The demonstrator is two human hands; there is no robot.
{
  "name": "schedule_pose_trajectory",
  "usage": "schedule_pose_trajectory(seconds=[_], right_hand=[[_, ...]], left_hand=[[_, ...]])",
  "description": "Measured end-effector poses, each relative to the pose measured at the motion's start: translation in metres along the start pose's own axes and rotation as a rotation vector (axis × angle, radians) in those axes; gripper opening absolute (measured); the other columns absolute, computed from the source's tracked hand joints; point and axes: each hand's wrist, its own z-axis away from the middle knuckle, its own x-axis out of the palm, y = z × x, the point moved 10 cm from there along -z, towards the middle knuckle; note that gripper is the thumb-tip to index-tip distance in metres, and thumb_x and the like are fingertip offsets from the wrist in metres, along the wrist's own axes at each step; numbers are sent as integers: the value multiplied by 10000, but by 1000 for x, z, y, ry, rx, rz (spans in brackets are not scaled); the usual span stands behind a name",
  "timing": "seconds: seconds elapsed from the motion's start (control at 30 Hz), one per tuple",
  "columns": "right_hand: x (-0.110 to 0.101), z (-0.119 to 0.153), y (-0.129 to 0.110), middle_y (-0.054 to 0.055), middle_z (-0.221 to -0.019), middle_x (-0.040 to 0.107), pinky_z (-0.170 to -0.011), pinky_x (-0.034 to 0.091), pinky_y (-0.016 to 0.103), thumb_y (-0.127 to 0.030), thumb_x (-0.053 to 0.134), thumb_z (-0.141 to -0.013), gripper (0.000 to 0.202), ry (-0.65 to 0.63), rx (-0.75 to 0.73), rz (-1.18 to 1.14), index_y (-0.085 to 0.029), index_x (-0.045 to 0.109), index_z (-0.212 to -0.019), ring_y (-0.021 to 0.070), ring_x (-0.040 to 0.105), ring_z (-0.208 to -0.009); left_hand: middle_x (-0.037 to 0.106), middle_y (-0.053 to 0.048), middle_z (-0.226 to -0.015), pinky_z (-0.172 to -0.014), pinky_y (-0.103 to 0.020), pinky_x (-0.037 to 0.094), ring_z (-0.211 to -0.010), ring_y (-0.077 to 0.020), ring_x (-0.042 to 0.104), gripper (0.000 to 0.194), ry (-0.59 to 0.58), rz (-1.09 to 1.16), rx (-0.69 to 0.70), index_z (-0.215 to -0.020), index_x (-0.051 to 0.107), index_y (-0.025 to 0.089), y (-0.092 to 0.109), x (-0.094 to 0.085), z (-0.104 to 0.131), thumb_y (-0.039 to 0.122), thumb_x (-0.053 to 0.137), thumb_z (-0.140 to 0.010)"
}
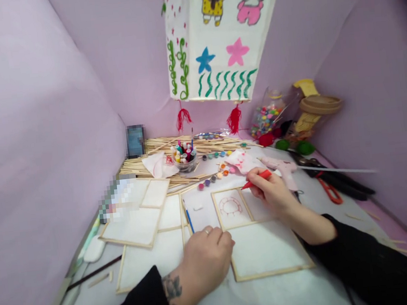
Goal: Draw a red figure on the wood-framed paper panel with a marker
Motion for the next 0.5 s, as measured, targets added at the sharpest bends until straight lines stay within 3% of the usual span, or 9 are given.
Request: schedule_pose_trajectory(seconds=[0.2, 0.5], right_hand=[[-3, -6, 30, -78, -423, 388, -383, 124, 235, -427, 681, -719, 283, 0, 105, -15, -210, 501, -690, 68, 259, -365], [-6, -10, 28, -89, -385, 346, -367, 138, 233, -512, 705, -663, 385, 44, 127, -15, -221, 455, -633, 62, 243, -345]], left_hand=[[531, 5, -590, -473, -324, 394, -534, -187, 535, 135, -35, -30, -33, -735, 494, 203, -3, 4, 7, 186, 536, -862], [563, 13, -594, -495, -307, 431, -550, -182, 566, 155, -62, 149, 2, -753, 511, 202, -2, 8, 6, 210, 472, -902]])
